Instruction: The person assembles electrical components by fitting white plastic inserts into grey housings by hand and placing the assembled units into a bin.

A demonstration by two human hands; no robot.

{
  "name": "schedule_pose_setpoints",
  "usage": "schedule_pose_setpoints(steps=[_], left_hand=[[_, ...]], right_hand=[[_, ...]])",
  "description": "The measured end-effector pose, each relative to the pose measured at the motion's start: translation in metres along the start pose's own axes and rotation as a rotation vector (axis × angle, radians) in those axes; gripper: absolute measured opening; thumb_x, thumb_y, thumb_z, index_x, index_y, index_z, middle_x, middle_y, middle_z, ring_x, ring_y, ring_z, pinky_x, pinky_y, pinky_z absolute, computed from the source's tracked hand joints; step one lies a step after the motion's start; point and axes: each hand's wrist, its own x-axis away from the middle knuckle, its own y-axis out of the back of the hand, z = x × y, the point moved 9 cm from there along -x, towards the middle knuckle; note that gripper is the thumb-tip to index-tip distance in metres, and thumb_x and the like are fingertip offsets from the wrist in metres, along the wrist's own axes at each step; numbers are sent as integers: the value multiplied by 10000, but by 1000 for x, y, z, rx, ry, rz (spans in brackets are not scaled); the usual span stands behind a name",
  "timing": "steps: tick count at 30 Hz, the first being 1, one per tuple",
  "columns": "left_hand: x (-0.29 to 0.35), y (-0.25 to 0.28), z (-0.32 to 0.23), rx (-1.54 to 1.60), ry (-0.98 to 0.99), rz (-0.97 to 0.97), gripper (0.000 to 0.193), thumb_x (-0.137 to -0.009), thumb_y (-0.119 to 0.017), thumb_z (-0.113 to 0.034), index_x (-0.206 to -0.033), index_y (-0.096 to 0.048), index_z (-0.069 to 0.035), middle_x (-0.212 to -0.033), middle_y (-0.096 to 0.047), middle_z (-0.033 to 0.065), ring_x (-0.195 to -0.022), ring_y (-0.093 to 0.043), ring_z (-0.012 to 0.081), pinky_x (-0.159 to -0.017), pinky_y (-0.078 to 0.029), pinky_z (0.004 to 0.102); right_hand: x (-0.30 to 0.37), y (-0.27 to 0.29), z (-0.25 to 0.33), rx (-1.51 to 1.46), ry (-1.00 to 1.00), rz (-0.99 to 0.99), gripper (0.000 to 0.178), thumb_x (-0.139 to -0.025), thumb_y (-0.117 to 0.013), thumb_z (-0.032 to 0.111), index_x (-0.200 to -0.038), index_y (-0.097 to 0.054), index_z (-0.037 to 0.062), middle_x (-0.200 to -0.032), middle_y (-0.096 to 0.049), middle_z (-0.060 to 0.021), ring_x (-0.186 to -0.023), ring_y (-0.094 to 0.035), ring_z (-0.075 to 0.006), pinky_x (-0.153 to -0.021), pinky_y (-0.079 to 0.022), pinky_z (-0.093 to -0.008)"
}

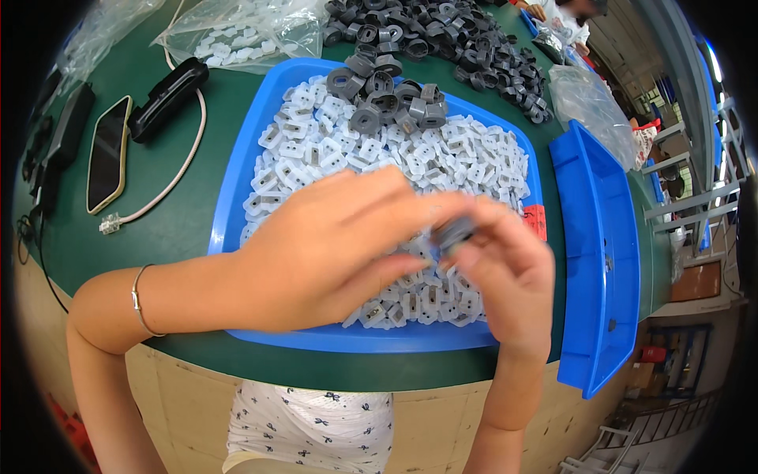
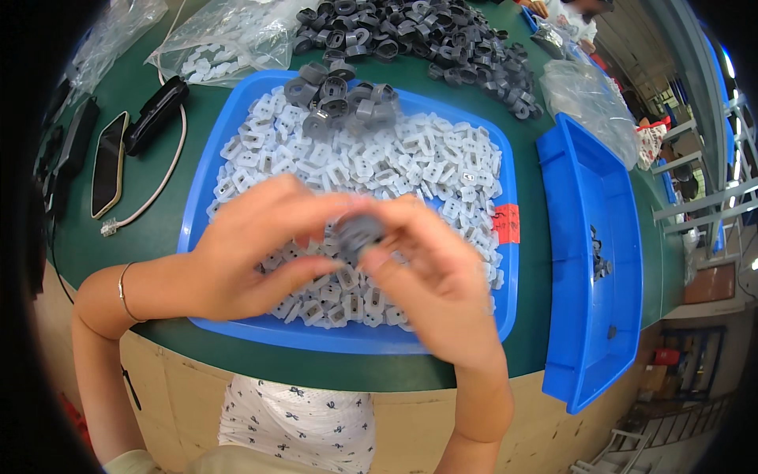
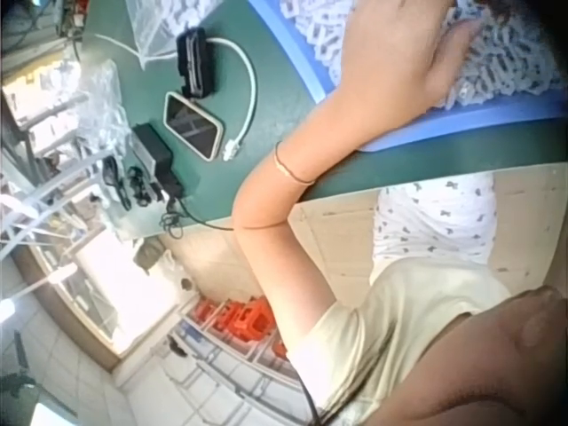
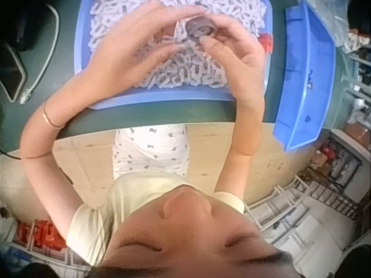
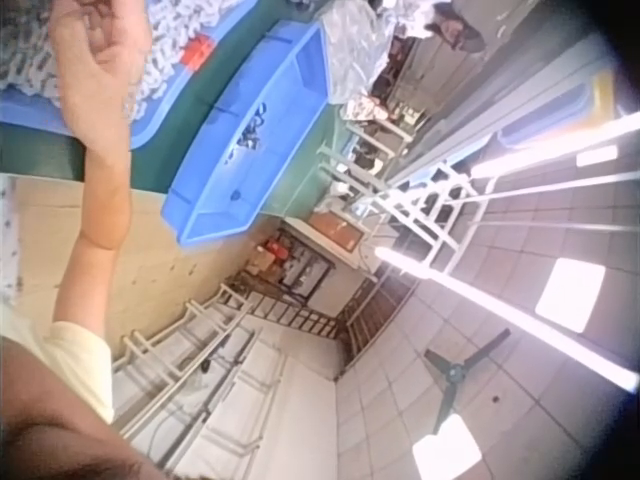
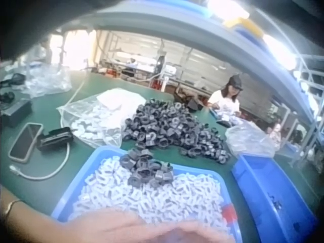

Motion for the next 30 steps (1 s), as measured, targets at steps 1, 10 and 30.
schedule_pose_setpoints(steps=[1,10,30], left_hand=[[-2,7,5,45,68,-64,429,-754,-655,-19,-1173,-578,-70,-845,-546,70,-734,-527,197,-664,-420,290],[-6,29,65,-278,212,-176,285,-822,-573,-69,-1105,-564,-37,-1017,-556,102,-1025,-470,283,-871,-391,367],[-6,31,41,-50,125,-253,241,-799,-576,67,-1022,-573,-24,-972,-491,100,-842,-536,218,-744,-460,303]], right_hand=[[2,22,11,-89,129,-168,270,-841,-537,-30,-1110,-550,-43,-984,-541,-90,-880,-521,-133,-801,-433,-241],[73,213,24,-673,704,-881,293,-937,-412,12,-1179,-400,-153,-1221,-486,-240,-1121,-520,-266,-987,-463,-339],[-1,91,-5,979,-127,-502,169,-777,-650,110,-906,-603,12,-821,-564,-91,-755,-532,-208,-708,-448,-320]])
